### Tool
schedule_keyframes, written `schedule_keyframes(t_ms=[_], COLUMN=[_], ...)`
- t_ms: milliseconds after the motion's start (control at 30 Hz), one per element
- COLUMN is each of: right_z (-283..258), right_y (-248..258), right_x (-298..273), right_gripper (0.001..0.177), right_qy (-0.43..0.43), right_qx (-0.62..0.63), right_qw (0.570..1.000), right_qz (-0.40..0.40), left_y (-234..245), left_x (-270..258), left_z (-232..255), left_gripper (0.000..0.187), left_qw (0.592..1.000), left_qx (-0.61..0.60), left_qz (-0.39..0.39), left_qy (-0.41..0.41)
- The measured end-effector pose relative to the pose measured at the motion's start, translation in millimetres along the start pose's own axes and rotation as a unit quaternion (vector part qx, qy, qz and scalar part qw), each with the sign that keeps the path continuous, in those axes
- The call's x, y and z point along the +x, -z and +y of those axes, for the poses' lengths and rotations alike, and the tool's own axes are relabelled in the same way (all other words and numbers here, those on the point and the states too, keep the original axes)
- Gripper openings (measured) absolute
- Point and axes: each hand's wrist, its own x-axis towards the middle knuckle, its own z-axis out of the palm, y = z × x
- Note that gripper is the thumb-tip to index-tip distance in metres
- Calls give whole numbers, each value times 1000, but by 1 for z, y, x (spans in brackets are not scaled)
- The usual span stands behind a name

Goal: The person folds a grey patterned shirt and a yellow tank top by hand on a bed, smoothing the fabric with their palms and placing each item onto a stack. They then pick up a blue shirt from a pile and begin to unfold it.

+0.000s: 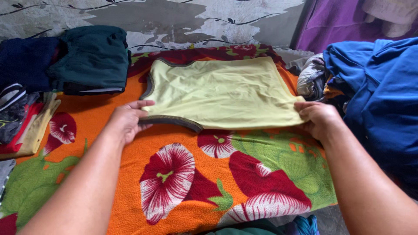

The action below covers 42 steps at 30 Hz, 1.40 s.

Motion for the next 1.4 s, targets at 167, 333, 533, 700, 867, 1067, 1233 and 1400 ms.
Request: schedule_keyframes(t_ms=[167, 333, 533, 700, 867, 1067, 1233, 1400], right_z=[-23, -2, 19, 6, -1, 7, -20, 25], right_y=[10, 23, 8, 12, 32, -1, -39, -120], right_x=[-29, -66, -91, -86, -87, -124, -140, -120], right_gripper=[32, 38, 30, 30, 32, 41, 42, 62], right_qy=[56, 0, 26, 46, 22, 33, 96, 200], right_qx=[17, -49, -210, -139, -166, -422, -658, -327], right_qw=[998, 998, 977, 989, 985, 906, 740, 921], right_qz=[-39, -46, 22, -1, -37, -7, 105, -72], left_y=[9, 17, 28, 41, 54, 47, 14, -90], left_x=[-25, -83, -89, -79, -88, -98, -106, -100], left_z=[36, 35, -15, -8, 4, -23, -11, -32], left_gripper=[38, 34, 52, 64, 65, 77, 68, 42], left_qw=[999, 993, 961, 989, 991, 895, 715, 864], left_qx=[20, 89, 239, 124, 128, 434, 655, 461], left_qz=[7, 25, 135, 60, 31, 88, 189, 4], left_qy=[-24, 69, -42, -60, -21, -63, -157, -202])
